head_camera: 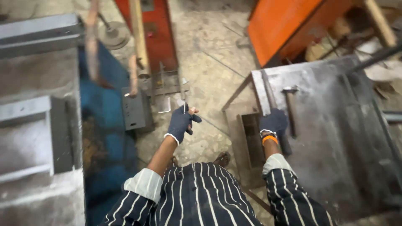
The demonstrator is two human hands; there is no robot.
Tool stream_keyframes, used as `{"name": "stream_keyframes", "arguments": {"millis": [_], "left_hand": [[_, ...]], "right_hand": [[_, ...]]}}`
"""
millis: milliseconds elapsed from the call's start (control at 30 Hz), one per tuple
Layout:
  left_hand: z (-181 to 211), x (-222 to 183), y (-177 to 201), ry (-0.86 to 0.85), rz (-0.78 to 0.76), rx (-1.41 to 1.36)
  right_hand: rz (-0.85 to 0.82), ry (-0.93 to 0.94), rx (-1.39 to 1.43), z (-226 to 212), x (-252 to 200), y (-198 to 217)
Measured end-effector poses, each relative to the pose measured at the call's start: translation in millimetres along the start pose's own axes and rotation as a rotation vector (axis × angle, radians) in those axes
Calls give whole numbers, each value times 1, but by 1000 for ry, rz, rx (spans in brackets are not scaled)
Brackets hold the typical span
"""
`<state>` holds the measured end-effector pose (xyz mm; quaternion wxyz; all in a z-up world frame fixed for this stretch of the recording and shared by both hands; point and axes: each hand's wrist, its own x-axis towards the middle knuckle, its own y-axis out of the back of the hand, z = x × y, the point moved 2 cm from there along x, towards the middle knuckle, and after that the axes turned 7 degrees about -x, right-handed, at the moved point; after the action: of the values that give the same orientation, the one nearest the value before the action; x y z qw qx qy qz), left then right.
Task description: Manually aligning metal components and using a spot welding machine to fuse them together.
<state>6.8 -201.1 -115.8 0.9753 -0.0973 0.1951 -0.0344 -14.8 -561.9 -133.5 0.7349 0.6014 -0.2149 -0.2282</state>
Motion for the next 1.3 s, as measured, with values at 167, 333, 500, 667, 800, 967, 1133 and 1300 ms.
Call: {"name": "stream_keyframes", "arguments": {"millis": [167,333,500,667,800,967,1133,1300], "left_hand": [[6,-10,90,-26,220,-110],[28,-46,189,-46,480,-68],[25,-79,322,-317,939,747],[7,-67,465,-40,1026,1076],[-41,-43,538,217,837,1096],[-34,-54,499,231,834,1071],[-39,-57,434,175,623,1261],[-25,-73,314,-50,460,1167]], "right_hand": [[103,466,719,-148,-40,-21],[-167,811,1112,-297,-160,29],[-441,983,1202,-361,-252,82],[-349,1026,1178,-395,-280,100],[-449,979,1202,-410,-289,108],[-554,942,1243,-404,-289,95],[-742,799,1305,-395,-283,55],[-716,812,1243,-376,-261,-12]]}}
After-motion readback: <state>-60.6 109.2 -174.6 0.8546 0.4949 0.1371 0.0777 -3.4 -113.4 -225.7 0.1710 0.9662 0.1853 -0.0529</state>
